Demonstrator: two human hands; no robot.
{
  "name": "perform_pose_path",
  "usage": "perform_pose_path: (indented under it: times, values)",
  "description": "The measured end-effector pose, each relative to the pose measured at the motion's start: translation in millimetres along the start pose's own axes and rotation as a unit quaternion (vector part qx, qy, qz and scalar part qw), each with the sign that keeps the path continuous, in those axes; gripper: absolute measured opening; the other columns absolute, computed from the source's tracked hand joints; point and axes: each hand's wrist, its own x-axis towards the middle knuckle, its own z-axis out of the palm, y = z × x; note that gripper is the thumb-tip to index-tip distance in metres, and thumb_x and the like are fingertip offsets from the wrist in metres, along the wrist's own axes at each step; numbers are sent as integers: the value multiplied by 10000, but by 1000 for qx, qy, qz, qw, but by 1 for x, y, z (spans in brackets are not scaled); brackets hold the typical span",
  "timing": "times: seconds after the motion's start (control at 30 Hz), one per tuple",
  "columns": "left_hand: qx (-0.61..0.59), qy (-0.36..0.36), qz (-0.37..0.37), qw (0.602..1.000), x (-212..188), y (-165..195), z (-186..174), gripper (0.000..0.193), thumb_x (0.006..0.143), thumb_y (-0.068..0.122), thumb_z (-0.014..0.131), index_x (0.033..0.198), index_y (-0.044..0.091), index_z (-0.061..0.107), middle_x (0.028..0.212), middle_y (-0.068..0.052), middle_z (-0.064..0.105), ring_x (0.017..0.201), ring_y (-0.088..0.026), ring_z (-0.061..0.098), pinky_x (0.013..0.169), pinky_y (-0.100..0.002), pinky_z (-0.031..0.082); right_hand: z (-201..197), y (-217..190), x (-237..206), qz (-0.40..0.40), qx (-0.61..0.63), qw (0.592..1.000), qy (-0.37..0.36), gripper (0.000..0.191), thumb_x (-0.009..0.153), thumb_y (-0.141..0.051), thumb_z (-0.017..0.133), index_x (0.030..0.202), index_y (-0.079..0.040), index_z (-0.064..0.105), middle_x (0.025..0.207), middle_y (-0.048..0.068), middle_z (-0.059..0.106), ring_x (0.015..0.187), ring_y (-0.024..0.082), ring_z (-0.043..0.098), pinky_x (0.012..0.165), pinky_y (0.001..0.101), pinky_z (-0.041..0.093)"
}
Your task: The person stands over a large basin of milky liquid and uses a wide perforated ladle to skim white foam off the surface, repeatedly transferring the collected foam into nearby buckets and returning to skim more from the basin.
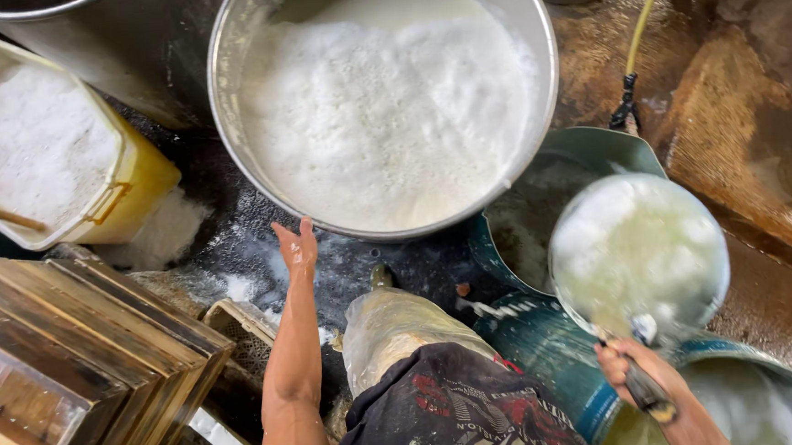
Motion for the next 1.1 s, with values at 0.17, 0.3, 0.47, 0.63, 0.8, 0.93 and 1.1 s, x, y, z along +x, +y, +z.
perform_pose_path:
  times: [0.17,0.3,0.47,0.63,0.8,0.93,1.1]
  values:
    - [24,-16,-55,998,35,16,-13,1071,913,489,649,1614,-40,36,1287,-346,632,1242,-474,607,1085,-451,454,123,-20,62,-13,-98,995,-19,257,952,-231,538,1036,12,527,670,-24,518,529,83,523,412,239,435]
    - [48,-48,-40,997,54,24,-15,1061,928,471,670,1603,-17,13,1278,-376,609,1227,-506,590,1069,-483,456,212,-29,99,-41,-253,965,-57,218,933,-248,546,914,-30,550,610,4,543,477,132,549,360,282,437]
    - [106,-54,-35,992,64,23,-12,1056,906,379,672,1620,45,-30,1255,-378,620,1171,-535,600,1058,-535,441,285,-49,126,-76,-251,965,-9,110,944,-118,537,882,-33,503,684,44,565,549,140,561,495,316,514]
    - [104,-66,-40,992,67,21,-12,1050,929,366,644,1626,47,-74,1208,-380,652,1147,-537,622,1052,-536,462,328,-108,140,-178,-320,926,89,65,946,-78,541,923,-26,512,702,90,556,563,203,554,504,364,509]
    - [116,-65,-94,987,72,28,-4,1039,942,332,641,1633,88,-95,1199,-377,642,1138,-532,617,1032,-549,449,367,-197,147,-490,-326,802,98,236,1010,-32,540,1215,49,454,837,143,620,590,219,607,521,377,532]
    - [107,-51,-108,987,77,37,3,1025,930,305,630,1620,64,-89,1229,-339,656,1136,-500,645,1022,-521,477,436,-260,186,-518,-232,823,-6,629,917,66,566,1454,-196,370,899,70,582,602,173,604,531,360,567]
    - [83,-24,-85,993,77,42,5,968,920,233,622,1621,61,-23,1220,-360,652,1149,-514,635,1026,-525,476,536,-284,269,-417,-244,875,11,235,935,-39,611,1149,-44,513,753,107,583,571,241,597,494,419,530]
